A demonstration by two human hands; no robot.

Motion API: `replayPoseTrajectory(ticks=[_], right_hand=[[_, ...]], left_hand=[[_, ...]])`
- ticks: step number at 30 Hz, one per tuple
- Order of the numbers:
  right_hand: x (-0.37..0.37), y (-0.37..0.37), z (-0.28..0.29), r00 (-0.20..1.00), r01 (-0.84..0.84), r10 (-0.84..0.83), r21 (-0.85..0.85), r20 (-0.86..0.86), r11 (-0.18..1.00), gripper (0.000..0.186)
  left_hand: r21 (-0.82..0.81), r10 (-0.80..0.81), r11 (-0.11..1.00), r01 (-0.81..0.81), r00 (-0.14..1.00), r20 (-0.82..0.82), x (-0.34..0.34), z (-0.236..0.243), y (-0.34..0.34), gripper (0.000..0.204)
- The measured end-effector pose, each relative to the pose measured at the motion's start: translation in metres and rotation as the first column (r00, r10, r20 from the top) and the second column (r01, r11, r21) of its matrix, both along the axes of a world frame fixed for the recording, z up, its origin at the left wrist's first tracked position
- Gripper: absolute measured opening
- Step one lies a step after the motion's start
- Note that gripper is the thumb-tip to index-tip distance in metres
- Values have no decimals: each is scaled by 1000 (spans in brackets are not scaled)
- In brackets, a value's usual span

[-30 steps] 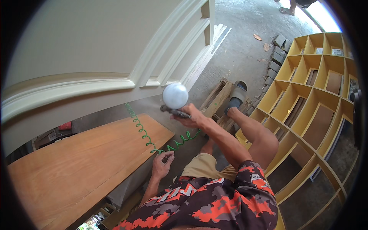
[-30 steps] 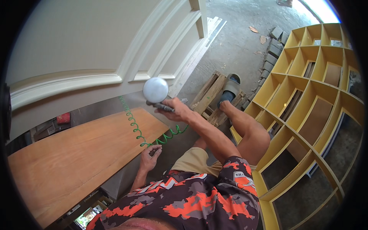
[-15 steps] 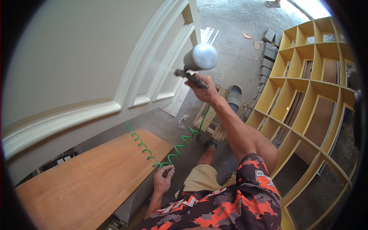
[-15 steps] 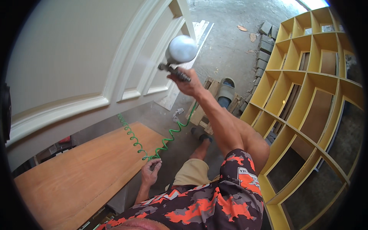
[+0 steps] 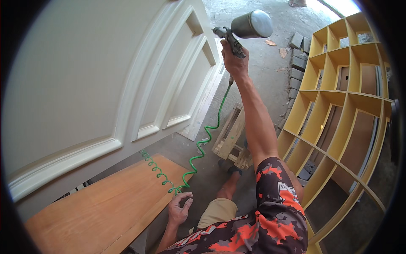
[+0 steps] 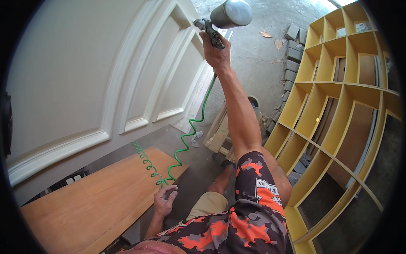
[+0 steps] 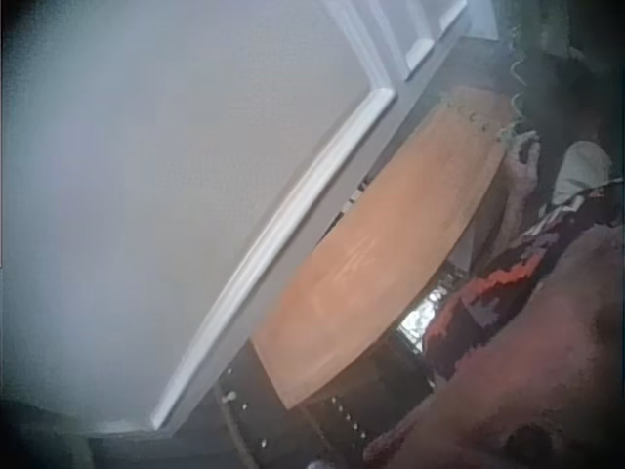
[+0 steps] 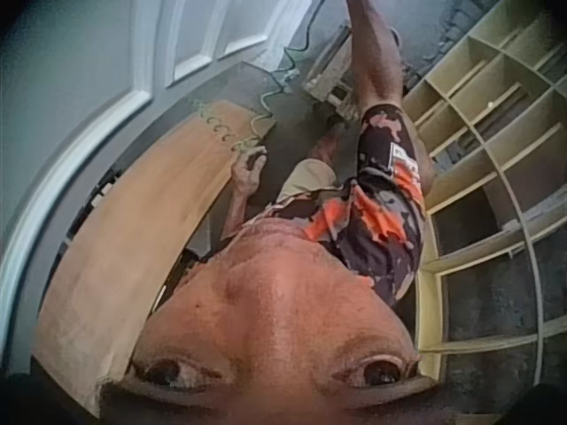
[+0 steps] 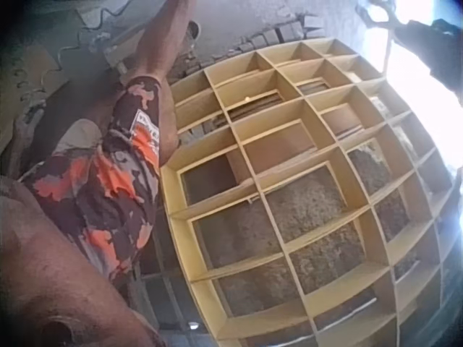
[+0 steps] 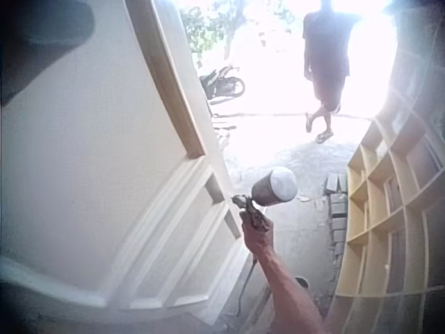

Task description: The person uses a spray gun to apply a finish to a wooden board and the inside of a shelving unit.

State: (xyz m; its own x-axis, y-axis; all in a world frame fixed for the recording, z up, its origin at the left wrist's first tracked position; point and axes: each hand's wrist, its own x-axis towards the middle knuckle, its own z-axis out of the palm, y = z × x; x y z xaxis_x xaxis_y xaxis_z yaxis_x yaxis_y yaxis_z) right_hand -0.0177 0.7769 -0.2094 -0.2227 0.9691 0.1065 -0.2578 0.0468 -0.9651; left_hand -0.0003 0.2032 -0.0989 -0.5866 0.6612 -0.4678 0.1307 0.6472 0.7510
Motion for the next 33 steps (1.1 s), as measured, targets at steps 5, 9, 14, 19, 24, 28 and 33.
replayPoseTrajectory(ticks=[5, 9, 14, 19, 24, 28, 33], right_hand=[[-18, -12, -13, 976, 216, -215, 160, -24, 963, 26], [-10, -48, -26, 990, -145, 144, 38, 3, 989, 22], [8, -121, -52, 939, -335, 304, 241, 158, 911, 16], [20, -224, -60, 692, -712, 522, -355, -498, 605, 26], [31, -292, -70, 567, -818, 821, 162, 70, 552, 25], [36, -321, -76, 439, -893, 888, 170, 135, 416, 22], [32, -293, -79, 540, -840, 826, 167, 161, 516, 21]], left_hand=[[-32, -32, 999, 31, 999, -22, 1, -4, 5, 23], [-40, -4, 999, 4, 1000, -11, 0, -12, -6, 24], [-77, -12, 997, 11, 1000, -9, -4, -21, -17, 26], [-197, -75, 978, 68, 997, -27, -9, -26, -29, 27], [-255, -130, 960, 118, 991, -29, -11, -31, -38, 29], [-255, -104, 962, 102, 995, 7, -12, -37, -40, 30], [-221, -87, 971, 90, 996, 24, -11, -37, -42, 30]])
